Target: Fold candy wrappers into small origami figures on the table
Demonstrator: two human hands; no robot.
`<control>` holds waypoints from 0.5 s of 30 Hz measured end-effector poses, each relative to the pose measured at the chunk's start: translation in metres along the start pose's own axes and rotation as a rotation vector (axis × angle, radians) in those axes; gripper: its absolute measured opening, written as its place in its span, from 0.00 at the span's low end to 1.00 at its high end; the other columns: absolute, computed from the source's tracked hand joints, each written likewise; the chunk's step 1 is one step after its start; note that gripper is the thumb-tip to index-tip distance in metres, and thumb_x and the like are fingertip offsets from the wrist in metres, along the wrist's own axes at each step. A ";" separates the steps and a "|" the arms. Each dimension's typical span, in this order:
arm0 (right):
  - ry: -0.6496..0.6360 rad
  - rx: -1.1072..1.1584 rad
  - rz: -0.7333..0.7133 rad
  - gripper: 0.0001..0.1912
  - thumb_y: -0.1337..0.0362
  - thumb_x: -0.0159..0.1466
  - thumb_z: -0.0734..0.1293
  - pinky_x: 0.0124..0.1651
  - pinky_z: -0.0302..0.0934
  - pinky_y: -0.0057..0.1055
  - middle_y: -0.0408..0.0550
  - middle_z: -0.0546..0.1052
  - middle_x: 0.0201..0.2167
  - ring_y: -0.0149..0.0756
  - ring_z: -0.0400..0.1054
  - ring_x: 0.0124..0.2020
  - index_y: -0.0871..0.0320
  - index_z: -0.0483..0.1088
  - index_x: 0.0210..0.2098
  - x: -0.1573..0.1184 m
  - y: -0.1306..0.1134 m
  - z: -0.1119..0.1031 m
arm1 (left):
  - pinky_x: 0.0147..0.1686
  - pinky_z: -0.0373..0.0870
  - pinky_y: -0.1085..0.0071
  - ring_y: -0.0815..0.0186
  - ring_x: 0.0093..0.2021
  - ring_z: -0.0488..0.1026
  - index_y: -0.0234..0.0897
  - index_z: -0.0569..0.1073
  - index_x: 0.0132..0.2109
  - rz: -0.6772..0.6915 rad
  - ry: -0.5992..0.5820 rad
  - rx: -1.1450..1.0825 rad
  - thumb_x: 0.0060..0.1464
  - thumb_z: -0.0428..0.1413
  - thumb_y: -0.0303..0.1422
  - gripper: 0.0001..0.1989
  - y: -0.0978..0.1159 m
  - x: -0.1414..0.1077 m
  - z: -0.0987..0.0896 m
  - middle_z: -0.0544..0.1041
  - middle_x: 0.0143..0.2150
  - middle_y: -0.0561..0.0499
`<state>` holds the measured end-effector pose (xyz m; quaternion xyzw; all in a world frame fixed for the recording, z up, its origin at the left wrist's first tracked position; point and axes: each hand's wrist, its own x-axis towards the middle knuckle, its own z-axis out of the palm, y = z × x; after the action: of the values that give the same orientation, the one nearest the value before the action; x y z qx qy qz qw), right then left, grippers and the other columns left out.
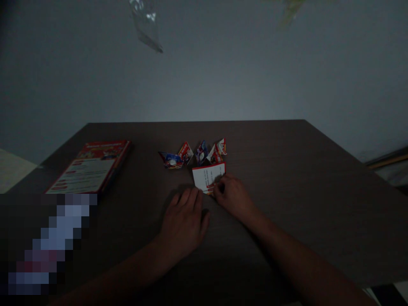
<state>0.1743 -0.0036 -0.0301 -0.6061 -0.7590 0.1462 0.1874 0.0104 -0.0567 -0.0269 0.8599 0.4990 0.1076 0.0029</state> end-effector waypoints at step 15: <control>-0.009 0.013 0.058 0.13 0.64 0.60 0.62 0.33 0.58 0.28 0.50 0.74 0.28 0.35 0.69 0.30 0.60 0.68 0.21 0.000 -0.002 -0.003 | 0.47 0.61 0.55 0.53 0.47 0.63 0.27 0.68 0.51 -0.021 -0.024 0.029 0.59 0.44 0.37 0.20 0.002 0.001 -0.005 0.69 0.48 0.40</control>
<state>0.1733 -0.0037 -0.0264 -0.6259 -0.7411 0.1591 0.1837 0.0112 -0.0575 -0.0215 0.8558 0.5095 0.0898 -0.0026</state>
